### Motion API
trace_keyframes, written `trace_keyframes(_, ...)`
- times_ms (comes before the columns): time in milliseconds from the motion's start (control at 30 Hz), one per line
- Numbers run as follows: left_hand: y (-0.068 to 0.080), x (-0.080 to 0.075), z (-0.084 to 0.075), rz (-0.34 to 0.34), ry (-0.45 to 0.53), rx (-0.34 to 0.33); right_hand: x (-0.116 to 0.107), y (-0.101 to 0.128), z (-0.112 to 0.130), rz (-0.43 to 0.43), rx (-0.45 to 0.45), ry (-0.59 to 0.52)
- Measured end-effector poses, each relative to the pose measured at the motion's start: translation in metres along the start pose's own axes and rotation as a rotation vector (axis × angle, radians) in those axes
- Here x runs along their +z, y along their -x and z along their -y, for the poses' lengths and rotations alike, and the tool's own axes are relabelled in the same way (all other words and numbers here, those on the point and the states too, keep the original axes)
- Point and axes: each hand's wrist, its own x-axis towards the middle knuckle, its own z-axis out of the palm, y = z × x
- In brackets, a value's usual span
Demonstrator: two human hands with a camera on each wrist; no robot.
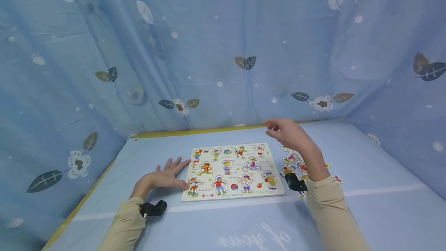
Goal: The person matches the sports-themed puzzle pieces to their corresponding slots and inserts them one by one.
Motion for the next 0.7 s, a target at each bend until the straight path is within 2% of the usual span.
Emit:
trace_keyframes(333, 0.0, 0.0, 0.001, 0.007, 0.001, -0.005, -0.018, 0.007, -0.022, -0.051, 0.037, -0.023)
trace_keyframes(700, 0.0, -0.001, -0.003, 0.013, 0.004, -0.004, -0.015, 0.005, -0.054, -0.114, 0.095, -0.057)
